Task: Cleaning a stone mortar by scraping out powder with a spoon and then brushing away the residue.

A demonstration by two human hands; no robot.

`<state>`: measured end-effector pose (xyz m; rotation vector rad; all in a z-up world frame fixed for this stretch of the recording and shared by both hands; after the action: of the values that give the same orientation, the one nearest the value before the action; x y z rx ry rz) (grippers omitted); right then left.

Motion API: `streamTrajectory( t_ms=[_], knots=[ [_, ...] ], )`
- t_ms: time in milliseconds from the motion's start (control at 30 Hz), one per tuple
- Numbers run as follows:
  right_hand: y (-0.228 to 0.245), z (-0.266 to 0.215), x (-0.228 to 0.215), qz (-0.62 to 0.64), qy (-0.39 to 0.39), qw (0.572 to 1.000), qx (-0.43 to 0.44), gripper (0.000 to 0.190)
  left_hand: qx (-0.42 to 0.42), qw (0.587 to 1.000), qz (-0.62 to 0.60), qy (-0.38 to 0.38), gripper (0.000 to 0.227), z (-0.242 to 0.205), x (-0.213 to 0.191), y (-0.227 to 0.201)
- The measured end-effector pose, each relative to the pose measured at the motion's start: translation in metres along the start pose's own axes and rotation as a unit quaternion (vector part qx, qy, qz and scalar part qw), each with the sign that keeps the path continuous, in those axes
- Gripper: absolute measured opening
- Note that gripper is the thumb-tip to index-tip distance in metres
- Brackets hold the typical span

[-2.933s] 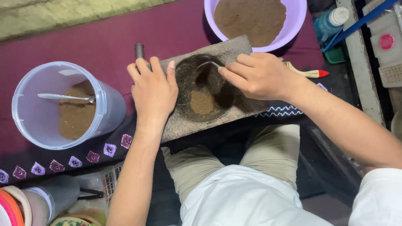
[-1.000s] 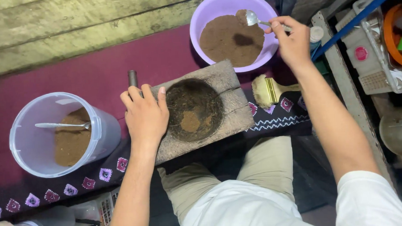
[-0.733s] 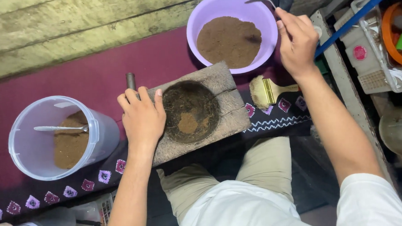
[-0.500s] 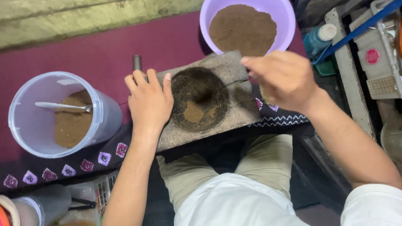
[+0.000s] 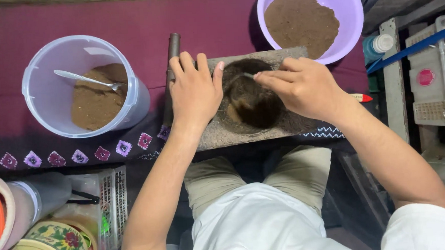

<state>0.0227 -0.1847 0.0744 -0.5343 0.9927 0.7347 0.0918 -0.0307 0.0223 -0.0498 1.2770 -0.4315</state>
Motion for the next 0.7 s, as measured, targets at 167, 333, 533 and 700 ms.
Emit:
streamTrajectory(
  t_ms=[167, 333, 533, 700],
  knots=[
    [0.007, -0.027, 0.038, -0.072, 0.084, 0.994, -0.024, 0.018, 0.001, 1.000, -0.014, 0.005, 0.042, -0.001, -0.002, -0.002],
    [-0.004, -0.044, 0.041, -0.177, 0.113, 0.976, 0.058, 0.008, 0.010, 1.000, -0.009, -0.007, 0.044, -0.006, -0.008, -0.006],
    [0.019, -0.055, 0.060, -0.060, 0.260, 0.954, 0.135, 0.010, 0.005, 1.000, -0.018, 0.001, 0.045, -0.010, -0.007, -0.008],
    [0.008, -0.056, 0.053, 0.114, 0.298, 0.910, 0.264, 0.019, 0.005, 1.000, -0.025, -0.008, 0.046, -0.009, -0.006, -0.006]
  ],
)
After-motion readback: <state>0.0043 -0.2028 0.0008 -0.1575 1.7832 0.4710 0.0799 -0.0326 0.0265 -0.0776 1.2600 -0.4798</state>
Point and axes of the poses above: each hand's wrist, its own z-axis towards the middle knuckle, its own x-axis out of the palm, y = z × x, the point moved 10 cm from there along z, towards the middle knuckle, and after that the axes turned 2 degrees about -y, right-handed, at the moved point
